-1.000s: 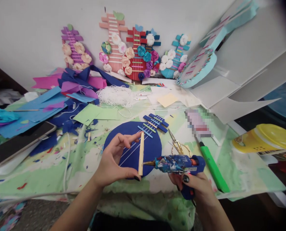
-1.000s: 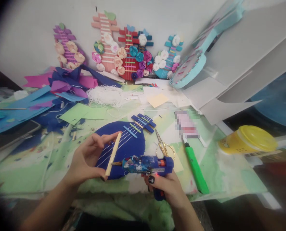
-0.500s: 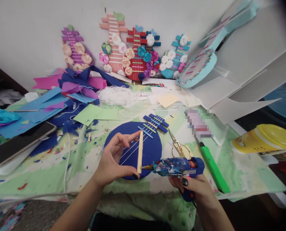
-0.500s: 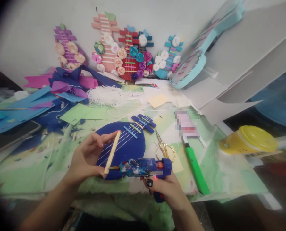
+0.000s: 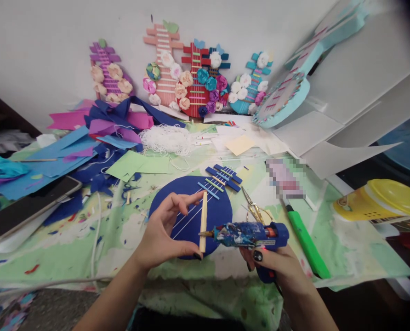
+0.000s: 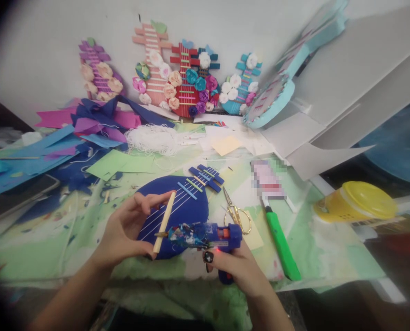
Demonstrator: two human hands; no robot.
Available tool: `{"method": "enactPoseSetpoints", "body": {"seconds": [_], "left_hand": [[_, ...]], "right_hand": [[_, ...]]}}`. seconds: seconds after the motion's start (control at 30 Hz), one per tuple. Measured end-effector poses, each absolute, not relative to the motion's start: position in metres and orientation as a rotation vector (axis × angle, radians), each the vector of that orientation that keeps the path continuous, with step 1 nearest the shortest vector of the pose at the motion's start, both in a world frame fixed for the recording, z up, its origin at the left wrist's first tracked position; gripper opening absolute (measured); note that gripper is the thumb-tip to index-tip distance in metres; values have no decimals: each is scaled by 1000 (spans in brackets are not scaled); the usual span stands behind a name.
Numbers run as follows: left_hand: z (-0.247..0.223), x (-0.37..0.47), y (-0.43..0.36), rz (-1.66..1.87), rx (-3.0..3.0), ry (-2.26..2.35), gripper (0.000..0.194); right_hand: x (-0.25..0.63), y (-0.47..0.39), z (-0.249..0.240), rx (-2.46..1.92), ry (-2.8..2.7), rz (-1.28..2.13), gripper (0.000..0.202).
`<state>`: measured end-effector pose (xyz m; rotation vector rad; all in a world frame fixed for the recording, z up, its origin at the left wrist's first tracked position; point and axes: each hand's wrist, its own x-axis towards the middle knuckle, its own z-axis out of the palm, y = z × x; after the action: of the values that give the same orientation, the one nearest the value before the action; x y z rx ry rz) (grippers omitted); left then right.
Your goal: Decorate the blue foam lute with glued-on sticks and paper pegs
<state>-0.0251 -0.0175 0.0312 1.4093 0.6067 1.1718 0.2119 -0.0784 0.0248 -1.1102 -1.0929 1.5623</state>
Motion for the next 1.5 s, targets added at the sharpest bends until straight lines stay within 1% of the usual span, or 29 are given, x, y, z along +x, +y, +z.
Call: {"method": "enactPoseSetpoints", "body": {"seconds": [0.17, 0.37, 0.53, 0.77, 1.03, 1.13, 1.2, 1.27, 1.4, 1.47, 1.5], "left_hand": [[32, -25, -17, 1177, 1415, 621, 53], [31, -23, -17, 1206, 1384, 595, 52], [29, -24, -17, 1231, 1348, 578, 53], [28, -24, -18, 1216, 1328, 567, 54], [27, -23, -18, 1205, 1320, 564, 54], [26, -23, -18, 1193, 1338, 563, 55], [25, -25, -18, 1184, 1355, 579, 54], [24, -27, -19, 1183, 1374, 606, 52], [23, -34, -19, 1229, 1426, 685, 48], [22, -36, -18, 1269, 1452, 714, 48], [22, -37, -17, 1289, 1462, 725, 50]], "right_hand": [[216, -82, 17, -1059, -1057, 1659, 30], [213, -84, 19, -1063, -958, 1663, 31], [214, -85, 17, -1058, -981, 1672, 32], [213, -80, 19, -1052, -1067, 1567, 33], [212, -82, 16, -1066, -1069, 1559, 33], [213, -78, 20, -1226, -1163, 1334, 32], [219, -74, 25, -1400, -1225, 1079, 27], [231, -71, 30, -1586, -1325, 786, 26], [275, -70, 32, -2053, -1490, 154, 34], [301, -73, 26, -2236, -1568, -55, 42], [314, -75, 20, -2288, -1611, -99, 44]]}}
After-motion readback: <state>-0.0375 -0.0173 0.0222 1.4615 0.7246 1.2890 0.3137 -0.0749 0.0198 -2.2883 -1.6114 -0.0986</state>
